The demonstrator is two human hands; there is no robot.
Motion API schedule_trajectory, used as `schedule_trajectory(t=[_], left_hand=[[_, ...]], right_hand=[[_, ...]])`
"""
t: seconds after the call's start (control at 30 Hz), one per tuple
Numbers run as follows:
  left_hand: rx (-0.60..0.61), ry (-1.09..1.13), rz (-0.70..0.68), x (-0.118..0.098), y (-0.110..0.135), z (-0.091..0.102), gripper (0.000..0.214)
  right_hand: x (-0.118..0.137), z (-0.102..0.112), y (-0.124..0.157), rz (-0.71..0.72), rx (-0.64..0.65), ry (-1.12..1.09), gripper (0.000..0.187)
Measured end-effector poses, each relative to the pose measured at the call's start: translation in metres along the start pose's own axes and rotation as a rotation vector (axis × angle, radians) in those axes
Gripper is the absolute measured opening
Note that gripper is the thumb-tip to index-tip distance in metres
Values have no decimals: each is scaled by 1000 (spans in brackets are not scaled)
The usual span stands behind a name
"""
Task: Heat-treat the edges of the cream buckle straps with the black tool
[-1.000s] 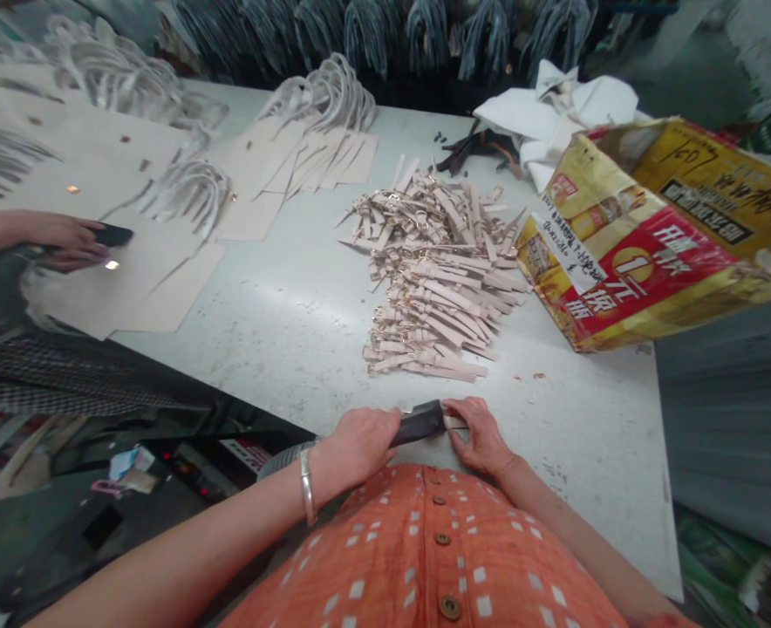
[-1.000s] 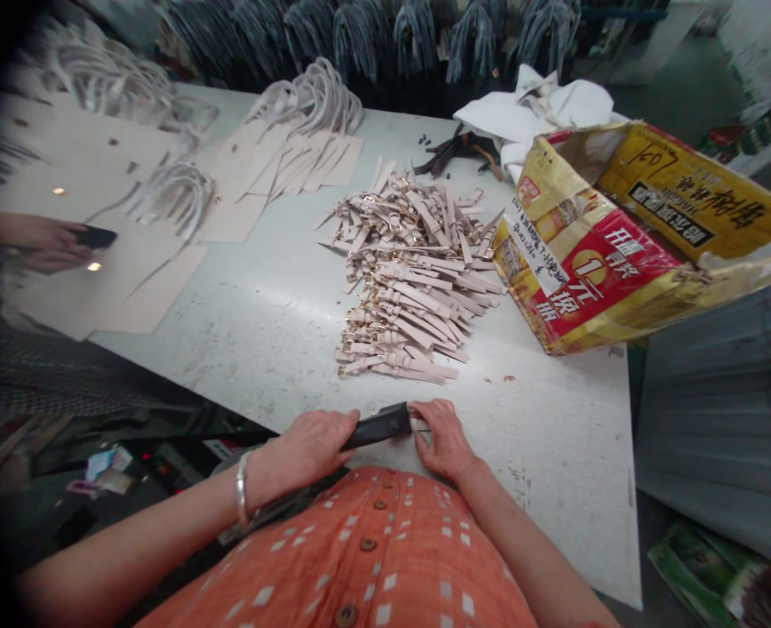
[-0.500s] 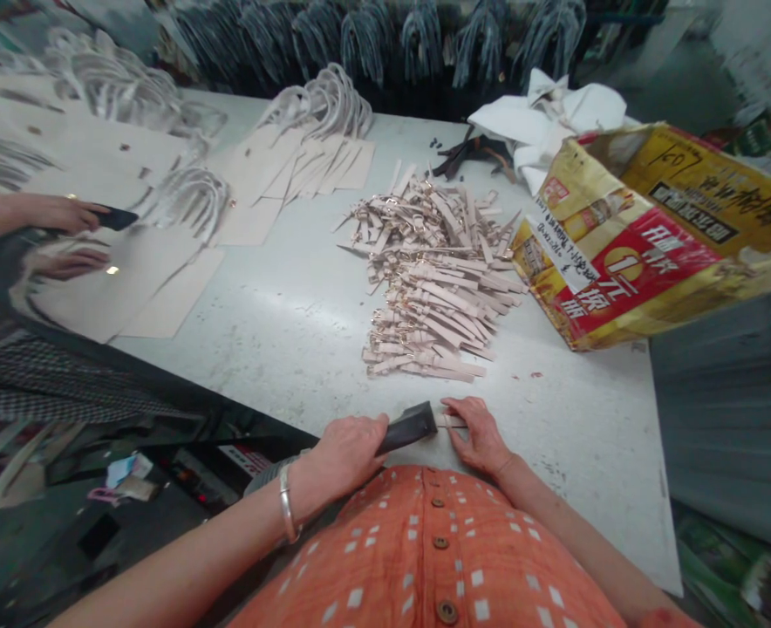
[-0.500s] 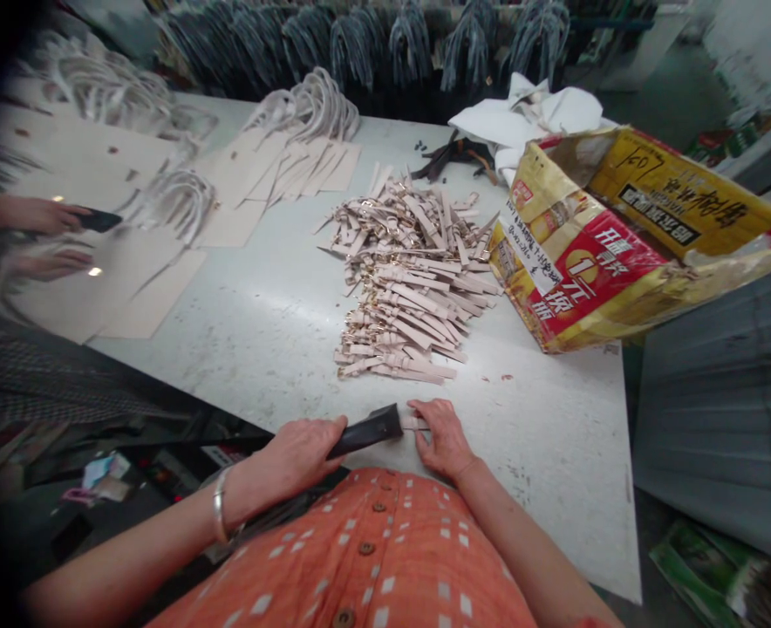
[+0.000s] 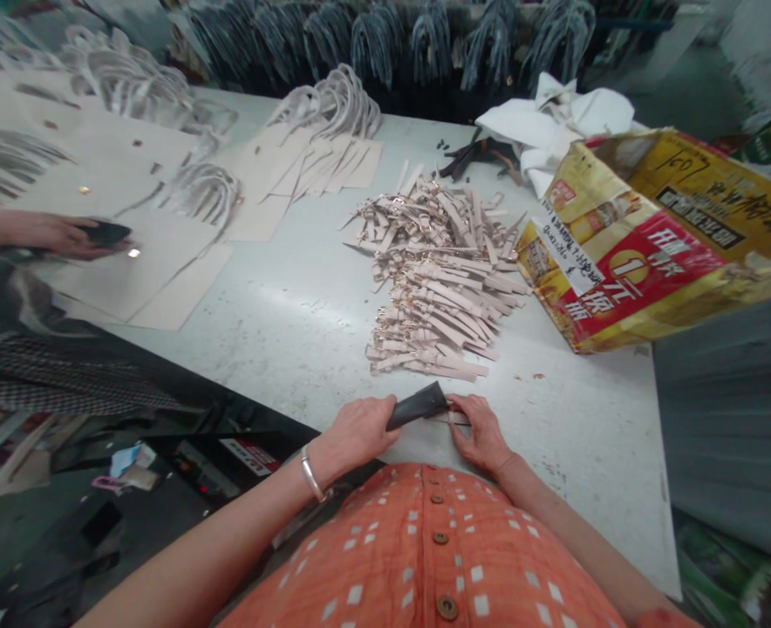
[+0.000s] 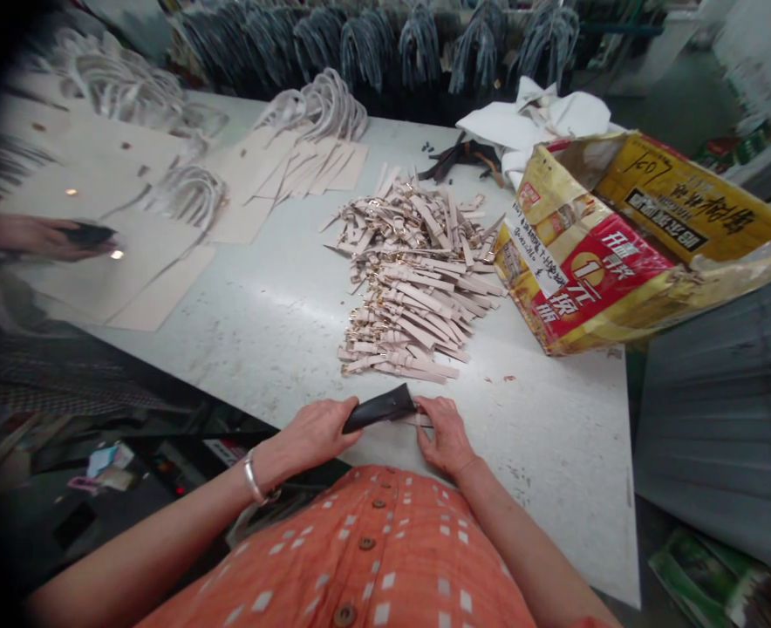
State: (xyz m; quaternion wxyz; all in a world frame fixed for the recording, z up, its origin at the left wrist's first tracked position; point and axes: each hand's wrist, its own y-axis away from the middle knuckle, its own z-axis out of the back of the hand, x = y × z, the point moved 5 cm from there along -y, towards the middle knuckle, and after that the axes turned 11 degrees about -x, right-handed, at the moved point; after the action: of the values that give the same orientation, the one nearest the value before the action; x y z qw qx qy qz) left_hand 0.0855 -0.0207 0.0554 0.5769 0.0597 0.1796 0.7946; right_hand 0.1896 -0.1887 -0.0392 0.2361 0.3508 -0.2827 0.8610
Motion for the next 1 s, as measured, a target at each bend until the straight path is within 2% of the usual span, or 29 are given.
schedule_trajectory(t=[0.13,0.23,0.43,0.67,0.77,0.9,1.0], left_hand=[[-28,-27,32,15,4,8,30],[-32,-30,2,21,11,8,28],[26,-19,-84,5,16,-4,23],[-15,35,10,-6,2,-4,23],[-24,31,42,2,3,-2,25],[-38,41,102,23,12,3,28],[-44,74,98,36,22,3,28]], right_hand=[[1,0,0,6,6,-2,51],[0,-1,0,8,8,3,51],[4,1,-2,17,9,6,48],[2,1,-2,2,-22,19,46],[2,-1,-2,-1,-26,34,39],[8,-6,-5,12,34,109,22],[15,-7,-11,27,70,173,14]])
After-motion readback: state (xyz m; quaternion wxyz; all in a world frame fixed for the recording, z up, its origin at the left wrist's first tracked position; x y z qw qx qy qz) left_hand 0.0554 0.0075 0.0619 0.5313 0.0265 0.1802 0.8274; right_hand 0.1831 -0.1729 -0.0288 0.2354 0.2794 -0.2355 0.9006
